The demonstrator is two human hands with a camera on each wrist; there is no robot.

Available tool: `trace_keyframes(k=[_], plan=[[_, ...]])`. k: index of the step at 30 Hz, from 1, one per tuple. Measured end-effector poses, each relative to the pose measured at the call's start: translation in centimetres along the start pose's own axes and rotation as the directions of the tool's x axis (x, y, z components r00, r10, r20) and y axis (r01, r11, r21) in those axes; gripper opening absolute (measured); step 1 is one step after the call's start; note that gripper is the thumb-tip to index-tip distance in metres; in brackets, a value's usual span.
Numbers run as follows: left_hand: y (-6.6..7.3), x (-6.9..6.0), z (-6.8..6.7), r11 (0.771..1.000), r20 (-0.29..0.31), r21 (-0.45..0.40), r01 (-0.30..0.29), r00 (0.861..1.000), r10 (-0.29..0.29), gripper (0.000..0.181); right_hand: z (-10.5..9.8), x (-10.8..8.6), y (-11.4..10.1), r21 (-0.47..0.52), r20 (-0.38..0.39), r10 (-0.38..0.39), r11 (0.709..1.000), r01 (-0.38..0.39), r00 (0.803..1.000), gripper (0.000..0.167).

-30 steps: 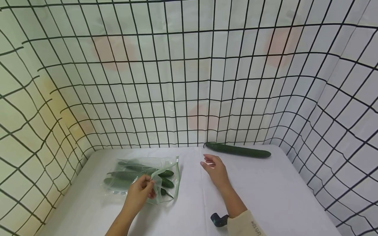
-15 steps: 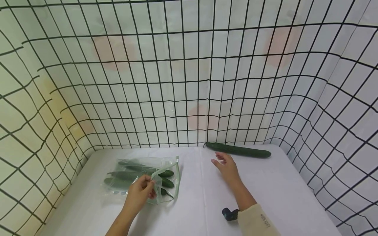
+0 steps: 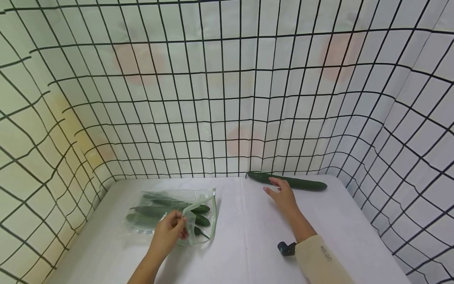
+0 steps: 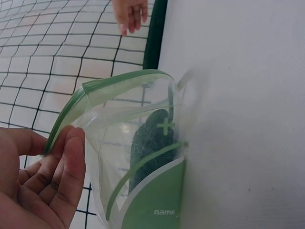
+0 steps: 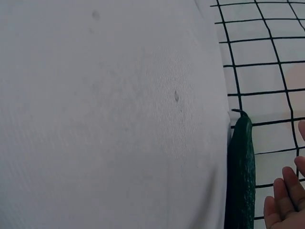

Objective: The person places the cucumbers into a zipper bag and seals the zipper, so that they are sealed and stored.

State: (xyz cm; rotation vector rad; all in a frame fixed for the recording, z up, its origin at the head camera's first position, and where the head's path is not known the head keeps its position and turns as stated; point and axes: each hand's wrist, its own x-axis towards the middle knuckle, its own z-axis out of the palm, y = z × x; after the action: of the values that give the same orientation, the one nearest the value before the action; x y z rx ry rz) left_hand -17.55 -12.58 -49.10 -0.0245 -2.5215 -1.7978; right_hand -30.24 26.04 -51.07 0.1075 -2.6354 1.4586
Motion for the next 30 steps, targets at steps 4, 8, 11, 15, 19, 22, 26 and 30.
trace_keyframes(k=[4, 8, 11, 15, 19, 22, 26, 30], plan=[[-0.1, 0.0, 0.0, 1.0, -0.003, 0.004, 0.003, 1.0, -0.003, 0.01, -0.6, 0.8, 0.6, -0.05, 0.018, -0.002, 0.999, 0.002, 1.0, 0.062], [-0.1, 0.1, -0.1, 1.0, -0.002, -0.001, 0.006, 1.0, -0.006, 0.01, -1.3, 1.5, 1.3, -0.073, 0.035, 0.021, 0.997, -0.018, 0.999, 0.068], [-0.2, 0.1, -0.1, 1.0, 0.0, -0.004, 0.003, 1.0, -0.003, 0.01, -1.8, 2.1, 1.9, -0.094, 0.047, 0.048, 0.995, -0.044, 0.998, 0.073], [-0.2, 0.1, -0.1, 1.0, 0.001, 0.0, -0.003, 1.0, 0.003, 0.01, -2.7, 2.7, 2.6, -0.149, 0.058, 0.089, 0.986, -0.079, 0.994, 0.079], [-0.1, 0.1, -0.1, 1.0, -0.001, 0.001, 0.001, 1.0, -0.001, 0.01, -3.5, 3.2, 3.3, -0.194, 0.057, 0.11, 0.976, -0.097, 0.992, 0.083], [-0.2, 0.1, -0.1, 1.0, 0.0, -0.001, 0.006, 1.0, -0.006, 0.01, -4.0, 3.5, 3.7, -0.216, 0.054, 0.11, 0.972, -0.096, 0.992, 0.084], [-0.2, 0.1, -0.1, 1.0, 0.002, -0.002, 0.003, 1.0, -0.003, 0.01, -4.7, 3.8, 4.0, -0.248, 0.043, 0.113, 0.964, -0.099, 0.993, 0.082], [-0.2, 0.1, -0.1, 1.0, 0.004, -0.013, 0.002, 1.0, -0.002, 0.01, -5.5, 4.0, 4.4, -0.28, 0.048, 0.141, 0.952, -0.123, 0.989, 0.084]])
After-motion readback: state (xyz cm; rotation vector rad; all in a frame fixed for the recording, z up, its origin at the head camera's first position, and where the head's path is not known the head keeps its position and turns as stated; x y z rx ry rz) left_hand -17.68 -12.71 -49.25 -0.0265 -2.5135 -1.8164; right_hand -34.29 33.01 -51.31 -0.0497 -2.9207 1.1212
